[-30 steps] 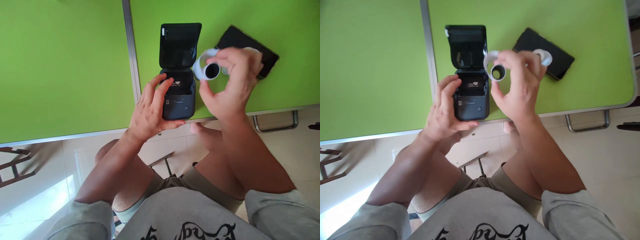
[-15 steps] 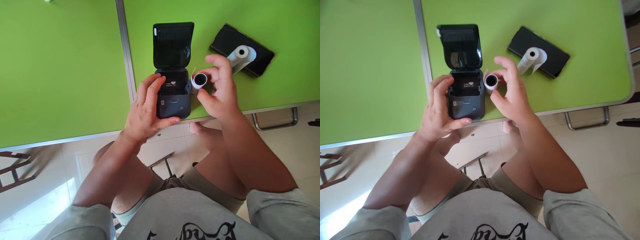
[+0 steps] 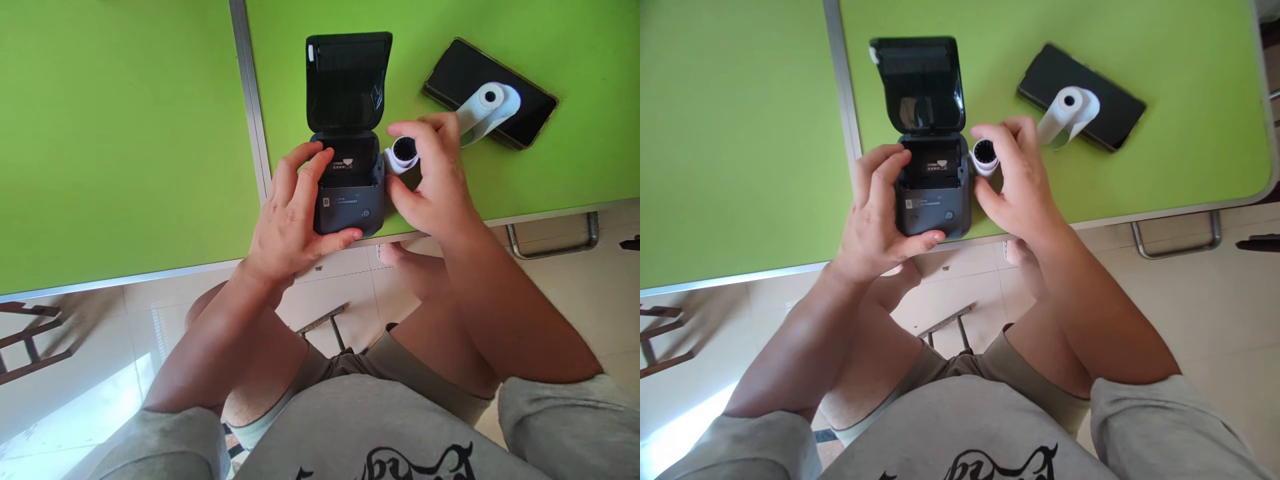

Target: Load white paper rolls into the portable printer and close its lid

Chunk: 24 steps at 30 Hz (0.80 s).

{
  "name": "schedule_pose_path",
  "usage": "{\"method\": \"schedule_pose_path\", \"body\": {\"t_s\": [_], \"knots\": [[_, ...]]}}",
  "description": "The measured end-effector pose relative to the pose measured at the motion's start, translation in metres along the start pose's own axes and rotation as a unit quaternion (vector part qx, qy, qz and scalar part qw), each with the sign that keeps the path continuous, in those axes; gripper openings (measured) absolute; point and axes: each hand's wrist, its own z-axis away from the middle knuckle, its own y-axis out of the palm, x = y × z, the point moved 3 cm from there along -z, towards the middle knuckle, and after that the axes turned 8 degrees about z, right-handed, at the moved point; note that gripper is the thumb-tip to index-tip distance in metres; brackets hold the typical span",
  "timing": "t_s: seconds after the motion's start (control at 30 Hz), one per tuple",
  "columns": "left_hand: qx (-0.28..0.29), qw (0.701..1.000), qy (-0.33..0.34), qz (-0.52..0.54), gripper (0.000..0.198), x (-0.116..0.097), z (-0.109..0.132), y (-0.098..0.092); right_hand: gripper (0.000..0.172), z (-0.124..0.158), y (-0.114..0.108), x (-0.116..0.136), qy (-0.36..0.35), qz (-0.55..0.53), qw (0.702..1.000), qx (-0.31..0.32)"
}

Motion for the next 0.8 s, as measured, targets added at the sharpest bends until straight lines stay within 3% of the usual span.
{"method": "schedule_pose_path", "body": {"t_s": [0.07, 0.2, 0.33, 0.57, 0.63, 0.7, 0.77, 0.8], "knots": [[-0.007, 1.000, 0.011, 0.007, 0.099, 0.001, 0.000, 0.000, 0.046, -0.001, 0.001, -0.001, -0.008, -0.012, 1.000, -0.013], [-0.024, 0.998, 0.056, 0.025, 0.097, 0.005, 0.001, 0.001, 0.048, -0.004, 0.014, -0.014, -0.050, -0.143, 0.986, -0.068], [-0.030, 0.996, 0.073, 0.036, 0.094, 0.009, 0.002, 0.003, 0.044, -0.005, 0.023, -0.020, -0.098, -0.175, 0.977, -0.071], [-0.034, 0.995, 0.081, 0.038, 0.092, 0.010, 0.002, 0.003, 0.043, -0.013, 0.029, -0.020, -0.064, -0.238, 0.960, -0.133], [-0.033, 0.995, 0.086, 0.044, 0.094, 0.011, 0.002, 0.003, 0.045, -0.018, 0.026, -0.022, -0.028, -0.323, 0.927, -0.189], [-0.033, 0.994, 0.090, 0.047, 0.096, 0.011, 0.002, 0.003, 0.045, -0.021, 0.022, -0.024, 0.050, -0.443, 0.866, -0.224], [-0.031, 0.995, 0.087, 0.046, 0.095, 0.012, 0.003, 0.002, 0.043, -0.023, 0.019, -0.023, 0.132, -0.552, 0.796, -0.209], [-0.030, 0.995, 0.085, 0.045, 0.094, 0.011, 0.003, 0.002, 0.041, -0.023, 0.018, -0.021, 0.154, -0.579, 0.775, -0.199]]}}
